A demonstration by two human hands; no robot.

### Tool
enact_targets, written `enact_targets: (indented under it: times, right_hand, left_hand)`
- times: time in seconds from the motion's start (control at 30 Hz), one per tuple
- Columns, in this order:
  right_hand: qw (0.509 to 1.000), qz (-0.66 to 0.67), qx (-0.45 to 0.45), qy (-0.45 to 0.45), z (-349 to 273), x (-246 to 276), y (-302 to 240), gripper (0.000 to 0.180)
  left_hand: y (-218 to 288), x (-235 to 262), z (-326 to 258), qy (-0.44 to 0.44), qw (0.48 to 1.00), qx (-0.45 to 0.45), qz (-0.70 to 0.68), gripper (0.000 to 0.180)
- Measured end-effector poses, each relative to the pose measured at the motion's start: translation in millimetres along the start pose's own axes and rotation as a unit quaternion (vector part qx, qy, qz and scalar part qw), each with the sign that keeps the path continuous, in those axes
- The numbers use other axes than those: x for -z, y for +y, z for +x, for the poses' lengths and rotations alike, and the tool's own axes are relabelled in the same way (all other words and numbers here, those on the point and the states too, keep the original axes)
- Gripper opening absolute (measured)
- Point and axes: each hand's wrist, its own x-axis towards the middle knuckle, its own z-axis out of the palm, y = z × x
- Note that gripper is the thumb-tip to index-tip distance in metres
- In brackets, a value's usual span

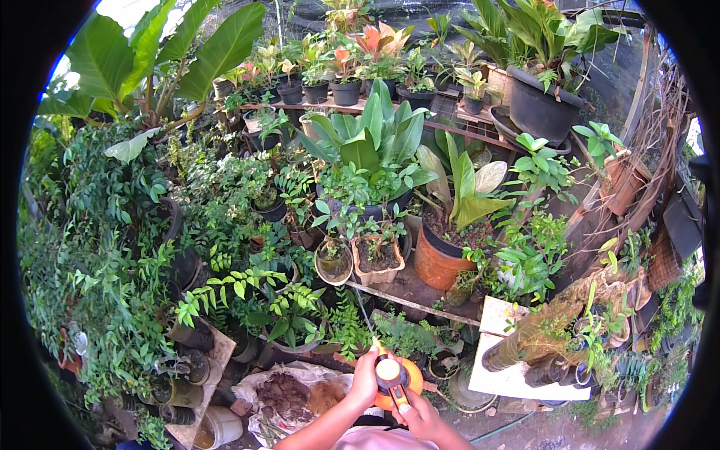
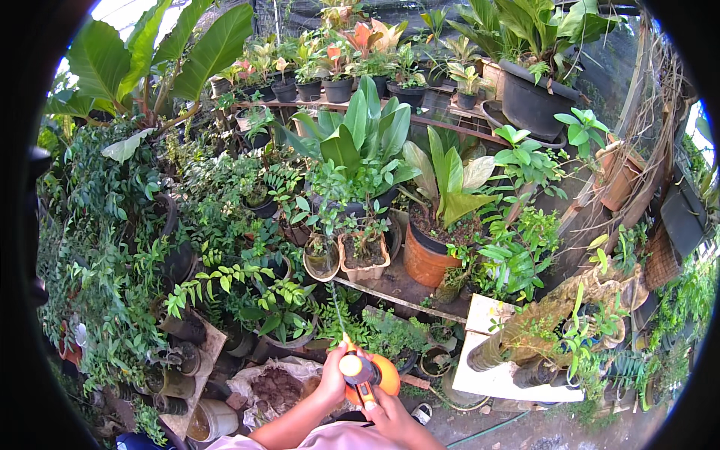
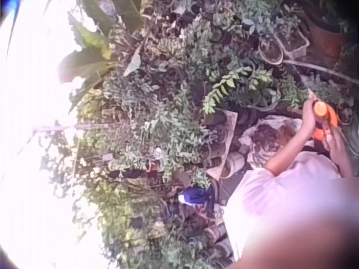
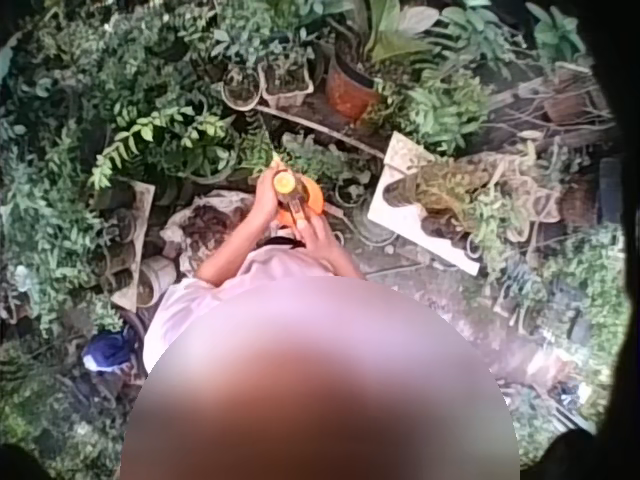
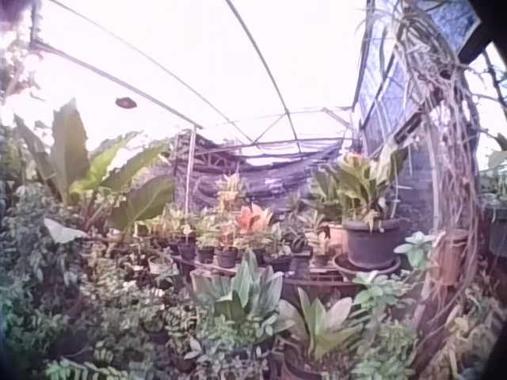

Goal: The person uses a handheld pressure sprayer to mist water onto numerous potted plants arranged on shelves and the floor in a greenhouse. The person moves around the area, spraying different plants and occasionally pumping the sprayer to maintain pressure.

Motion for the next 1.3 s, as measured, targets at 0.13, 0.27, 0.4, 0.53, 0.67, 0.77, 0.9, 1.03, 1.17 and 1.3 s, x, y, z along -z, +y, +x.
enact_targets:
  times: [0.13,0.27,0.4,0.53,0.67,0.77,0.9,1.03,1.17,1.3]
  right_hand:
    - [0.999,-0.035,-0.002,0.003,-2.4,0.1,8.2,0.031]
    - [0.998,-0.051,-0.021,0.011,-5.1,-0.7,9.1,0.029]
    - [0.998,-0.053,-0.040,0.011,-2.6,0.2,7.8,0.029]
    - [0.997,-0.051,-0.059,0.001,-2.5,-0.2,7.1,0.029]
    - [0.997,-0.049,-0.064,-0.003,-6.2,0.1,7.9,0.028]
    - [0.998,-0.037,-0.050,-0.003,-9.6,-1.9,8.1,0.031]
    - [0.999,-0.031,-0.020,0.010,-11.1,-5.0,7.5,0.032]
    - [0.998,-0.038,-0.044,0.007,-12.4,-2.4,6.3,0.031]
    - [0.997,-0.047,-0.056,-0.004,-16.2,-0.2,5.8,0.030]
    - [0.997,-0.047,-0.052,-0.010,-19.3,-0.1,7.4,0.031]
  left_hand:
    - [-10.9,8.4,-1.9,0.020,1.000,0.001,-0.009,0.041]
    - [-14.0,13.2,-1.9,0.002,1.000,-0.002,0.001,0.041]
    - [-14.6,15.7,2.7,0.002,1.000,0.014,-0.010,0.042]
    - [-16.6,17.7,5.5,-0.005,0.999,0.037,-0.015,0.042]
    - [-20.7,18.7,1.2,0.004,0.999,0.045,-0.006,0.042]
    - [-23.0,18.7,-3.8,0.008,0.999,0.038,0.012,0.043]
    - [-23.6,19.8,-5.4,-0.012,0.999,0.033,0.007,0.043]
    - [-24.7,21.3,-4.6,-0.006,0.999,0.044,0.012,0.043]
    - [-28.6,21.9,-6.6,-0.001,0.999,0.044,0.010,0.044]
    - [-32.4,22.3,-9.9,0.003,0.999,0.037,0.019,0.044]
